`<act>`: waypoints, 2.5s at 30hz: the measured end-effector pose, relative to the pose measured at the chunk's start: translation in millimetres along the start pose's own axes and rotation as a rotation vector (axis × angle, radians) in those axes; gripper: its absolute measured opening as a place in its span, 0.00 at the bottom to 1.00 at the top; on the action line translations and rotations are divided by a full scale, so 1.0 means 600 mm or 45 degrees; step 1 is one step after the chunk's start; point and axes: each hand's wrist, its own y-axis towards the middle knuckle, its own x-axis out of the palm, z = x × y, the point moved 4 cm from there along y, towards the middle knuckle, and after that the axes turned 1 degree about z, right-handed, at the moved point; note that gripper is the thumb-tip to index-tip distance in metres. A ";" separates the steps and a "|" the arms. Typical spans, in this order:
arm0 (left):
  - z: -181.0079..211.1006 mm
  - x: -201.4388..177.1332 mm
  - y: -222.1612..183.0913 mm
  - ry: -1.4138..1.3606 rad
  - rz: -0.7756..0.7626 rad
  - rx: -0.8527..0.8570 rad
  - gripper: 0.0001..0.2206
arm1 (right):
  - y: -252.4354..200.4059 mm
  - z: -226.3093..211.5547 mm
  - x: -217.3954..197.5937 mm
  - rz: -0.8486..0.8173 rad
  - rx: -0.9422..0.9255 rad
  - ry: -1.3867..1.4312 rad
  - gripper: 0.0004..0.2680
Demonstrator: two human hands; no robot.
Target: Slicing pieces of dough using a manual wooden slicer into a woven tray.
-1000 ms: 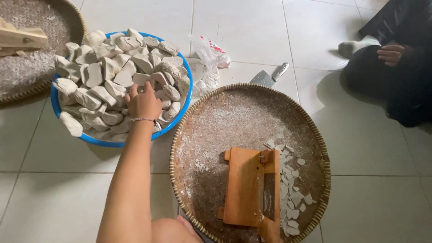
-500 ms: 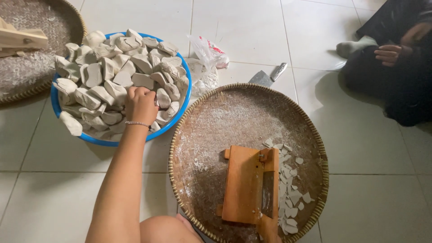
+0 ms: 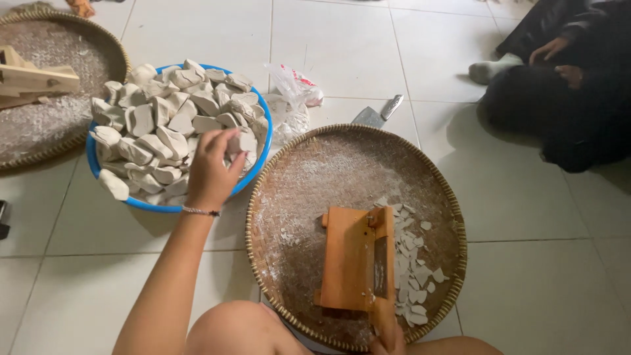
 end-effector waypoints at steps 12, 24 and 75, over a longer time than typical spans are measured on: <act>0.389 0.194 -0.291 -0.248 -0.195 0.220 0.14 | -0.050 -0.133 -0.052 -0.014 0.183 0.404 0.16; 0.339 0.304 -0.459 -0.213 -0.640 0.534 0.25 | -0.054 -0.139 -0.062 -0.012 0.106 0.437 0.20; 0.306 0.328 -0.439 -0.728 -0.425 0.045 0.17 | -0.044 -0.139 -0.078 -0.130 0.039 0.754 0.06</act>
